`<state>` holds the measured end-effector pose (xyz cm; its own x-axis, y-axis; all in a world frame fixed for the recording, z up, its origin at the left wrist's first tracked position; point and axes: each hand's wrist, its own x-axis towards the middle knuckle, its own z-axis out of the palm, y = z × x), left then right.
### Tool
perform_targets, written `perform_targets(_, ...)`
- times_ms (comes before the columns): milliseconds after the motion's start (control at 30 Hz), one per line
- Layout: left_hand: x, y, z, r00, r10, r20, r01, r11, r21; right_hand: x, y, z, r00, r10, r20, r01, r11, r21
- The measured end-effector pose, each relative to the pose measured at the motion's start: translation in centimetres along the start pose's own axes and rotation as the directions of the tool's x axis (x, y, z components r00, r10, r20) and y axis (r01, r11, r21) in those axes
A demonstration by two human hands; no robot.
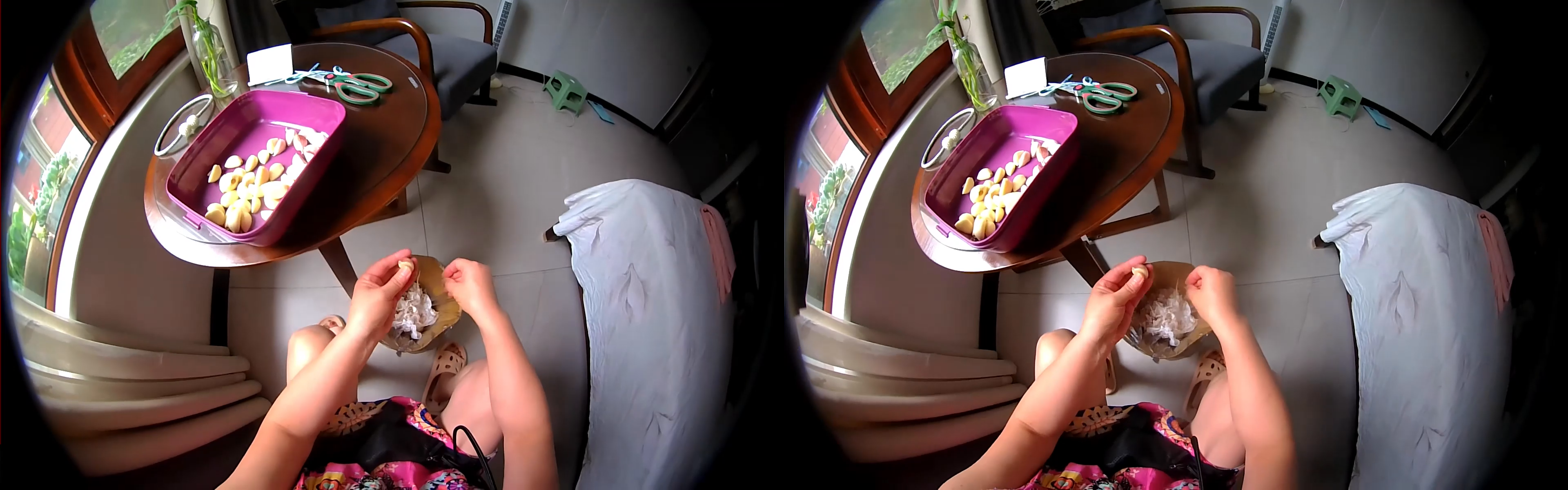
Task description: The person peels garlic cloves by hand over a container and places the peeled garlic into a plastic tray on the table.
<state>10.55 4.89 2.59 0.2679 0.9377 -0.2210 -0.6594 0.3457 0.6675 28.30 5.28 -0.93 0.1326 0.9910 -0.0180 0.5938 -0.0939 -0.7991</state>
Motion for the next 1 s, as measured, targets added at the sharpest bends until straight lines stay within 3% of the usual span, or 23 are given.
perform_targets(333, -0.5, -0.5, 0.3, 0.994, 0.078, 0.078, -0.104, 0.902, 0.419, -0.6, -2.6, -0.6, 0.996, -0.088, -0.020, 0.085, 0.990, -0.114)
perform_targets(433, -0.5, -0.8, 0.3, 0.972, 0.193, 0.133, -0.234, 0.797, 0.556, -0.9, -4.1, -0.7, 0.989, -0.104, -0.103, 0.129, 0.956, 0.264)
perform_targets(500, -0.6, -0.7, 0.6, 0.934, 0.307, 0.180, -0.349, 0.681, 0.644, -2.2, -6.1, -1.8, 0.993, -0.113, -0.029, 0.117, 0.933, 0.342)
perform_targets(667, -1.0, -0.4, 1.3, 0.871, 0.414, 0.264, -0.466, 0.528, 0.710, -3.8, -6.5, -1.5, 0.986, -0.162, -0.032, 0.158, 0.870, 0.467)
perform_targets(800, -1.0, -0.6, 1.2, 0.854, 0.429, 0.293, -0.481, 0.437, 0.760, -3.8, -6.0, -1.6, 0.987, -0.163, 0.003, 0.146, 0.889, 0.434)
perform_targets(1000, -1.1, -0.7, 1.3, 0.865, 0.419, 0.275, -0.455, 0.425, 0.783, -3.7, -5.4, -1.6, 0.985, -0.165, 0.041, 0.134, 0.901, 0.412)
